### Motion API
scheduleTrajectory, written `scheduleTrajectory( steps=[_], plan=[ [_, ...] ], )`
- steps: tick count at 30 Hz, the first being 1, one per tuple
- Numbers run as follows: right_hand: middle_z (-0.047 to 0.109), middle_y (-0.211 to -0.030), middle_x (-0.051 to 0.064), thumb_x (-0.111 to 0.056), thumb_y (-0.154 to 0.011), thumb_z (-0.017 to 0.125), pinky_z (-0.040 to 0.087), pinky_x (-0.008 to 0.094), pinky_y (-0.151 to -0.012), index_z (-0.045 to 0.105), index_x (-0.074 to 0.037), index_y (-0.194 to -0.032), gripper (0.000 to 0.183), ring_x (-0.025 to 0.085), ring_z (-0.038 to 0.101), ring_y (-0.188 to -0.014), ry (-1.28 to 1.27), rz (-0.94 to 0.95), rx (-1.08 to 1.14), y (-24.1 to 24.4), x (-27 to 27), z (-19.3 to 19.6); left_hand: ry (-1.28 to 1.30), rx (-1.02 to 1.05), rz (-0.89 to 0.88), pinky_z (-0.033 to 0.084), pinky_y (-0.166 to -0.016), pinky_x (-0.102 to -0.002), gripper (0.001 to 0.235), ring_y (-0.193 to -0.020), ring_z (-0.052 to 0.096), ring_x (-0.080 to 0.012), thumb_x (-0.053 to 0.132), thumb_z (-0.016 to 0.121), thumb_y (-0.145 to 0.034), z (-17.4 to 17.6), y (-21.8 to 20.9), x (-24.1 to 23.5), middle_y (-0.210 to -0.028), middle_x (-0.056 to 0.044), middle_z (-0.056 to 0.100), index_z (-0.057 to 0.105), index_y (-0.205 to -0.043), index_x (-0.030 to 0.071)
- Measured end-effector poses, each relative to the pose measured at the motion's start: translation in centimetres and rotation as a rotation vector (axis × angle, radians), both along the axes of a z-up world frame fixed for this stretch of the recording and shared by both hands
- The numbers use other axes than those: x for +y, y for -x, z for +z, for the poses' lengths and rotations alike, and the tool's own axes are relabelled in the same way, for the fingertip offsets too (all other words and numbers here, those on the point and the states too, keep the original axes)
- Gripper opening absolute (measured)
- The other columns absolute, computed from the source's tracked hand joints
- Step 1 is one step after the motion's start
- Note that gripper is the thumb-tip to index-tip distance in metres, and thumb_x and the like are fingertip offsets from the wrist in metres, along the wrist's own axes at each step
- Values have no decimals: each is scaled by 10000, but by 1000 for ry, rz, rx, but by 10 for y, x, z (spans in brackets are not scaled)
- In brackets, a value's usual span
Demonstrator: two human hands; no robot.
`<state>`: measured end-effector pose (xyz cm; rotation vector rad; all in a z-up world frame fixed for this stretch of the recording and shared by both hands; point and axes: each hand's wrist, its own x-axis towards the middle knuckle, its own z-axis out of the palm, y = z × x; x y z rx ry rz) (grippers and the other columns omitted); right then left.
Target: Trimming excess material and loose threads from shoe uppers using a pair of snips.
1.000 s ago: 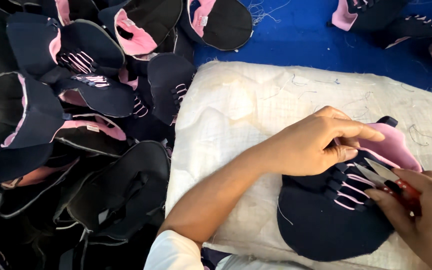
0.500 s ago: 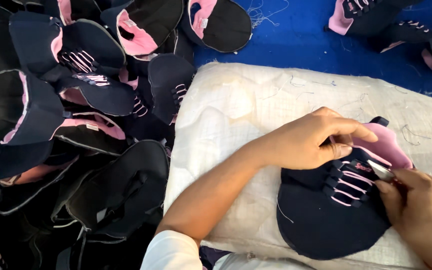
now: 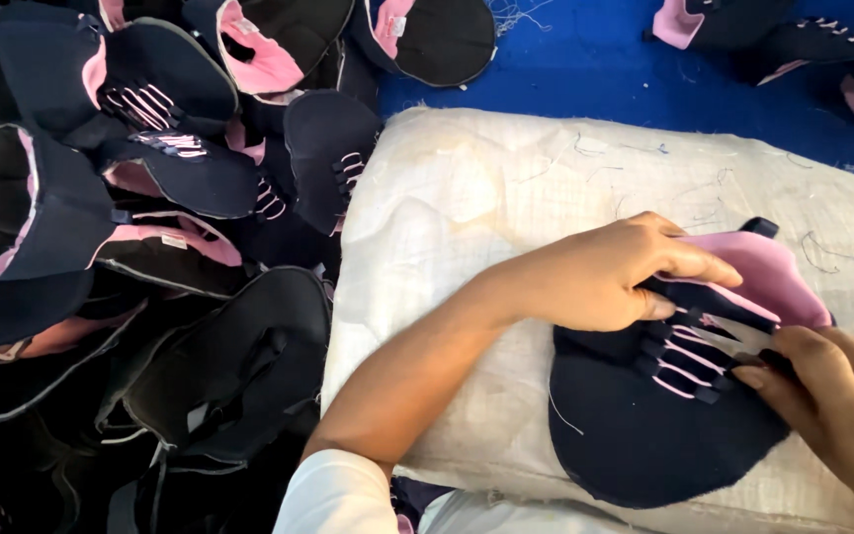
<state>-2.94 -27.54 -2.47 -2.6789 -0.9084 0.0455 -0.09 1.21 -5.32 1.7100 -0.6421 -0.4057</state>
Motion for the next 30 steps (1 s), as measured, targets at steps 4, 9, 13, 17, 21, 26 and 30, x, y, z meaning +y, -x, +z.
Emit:
scheduleTrajectory(
  steps=[4, 9, 13, 17, 21, 26, 30],
  plan=[
    [692, -778, 151, -239, -749, 820, 542, 391, -597, 653, 1, -1032, 407, 307, 688, -642, 166, 41, 36, -9, 3, 3, 9, 5, 28, 529, -1057, -398, 559, -1217, 656, -322, 6, 754, -845, 0, -2, -2, -1277, -177, 694, 662, -1375, 158],
    [683, -784, 149, -247, -749, 812, 527, 379, -575, 656, -2, -1014, 393, 293, 665, -613, 216, 93, 11, -13, 2, 1, 52, -17, 39, 549, -1025, -394, 565, -1180, 699, -324, -43, 738, -806, 0, -3, -2, -1242, -188, 733, 663, -1350, 85],
    [669, -746, 126, -277, -763, 836, 525, 392, -582, 674, -28, -1024, 396, 294, 658, -610, 279, 66, 5, -15, 12, 6, 67, -5, 38, 547, -1013, -384, 565, -1178, 709, -318, -68, 722, -798, 4, -3, -2, -1241, -186, 742, 662, -1344, 64],
    [649, -748, 117, -235, -759, 804, 508, 399, -582, 668, -26, -1033, 370, 292, 635, -605, 217, 97, -23, -15, 10, 2, 64, 11, 27, 553, -998, -372, 586, -1168, 713, -312, -95, 704, -779, 3, -3, -2, -1245, -185, 739, 657, -1344, 51],
    [637, -719, 110, -271, -780, 843, 511, 409, -584, 675, -38, -1038, 387, 290, 643, -602, 284, 82, 18, -13, 14, 7, 161, -40, 26, 559, -1042, -357, 572, -1217, 721, -299, -107, 702, -778, -6, -3, -5, -1276, -178, 741, 654, -1333, 23],
    [684, -823, 110, -215, -819, 806, 528, 369, -603, 624, -57, -1051, 334, 302, 684, -668, 107, 84, -20, -8, -4, -6, 105, -7, 14, 547, -1032, -355, 539, -1183, 724, -299, -69, 723, -820, 3, -3, -1, -1256, -177, 745, 653, -1346, 25],
    [675, -786, 122, -241, -783, 827, 539, 349, -571, 589, -14, -1080, 443, 282, 704, -674, 37, 19, 112, -12, -8, -5, 152, -24, 0, 554, -1045, -356, 542, -1199, 723, -300, -48, 737, -831, -2, -3, -1, -1269, -185, 739, 636, -1359, 22]
  ],
)
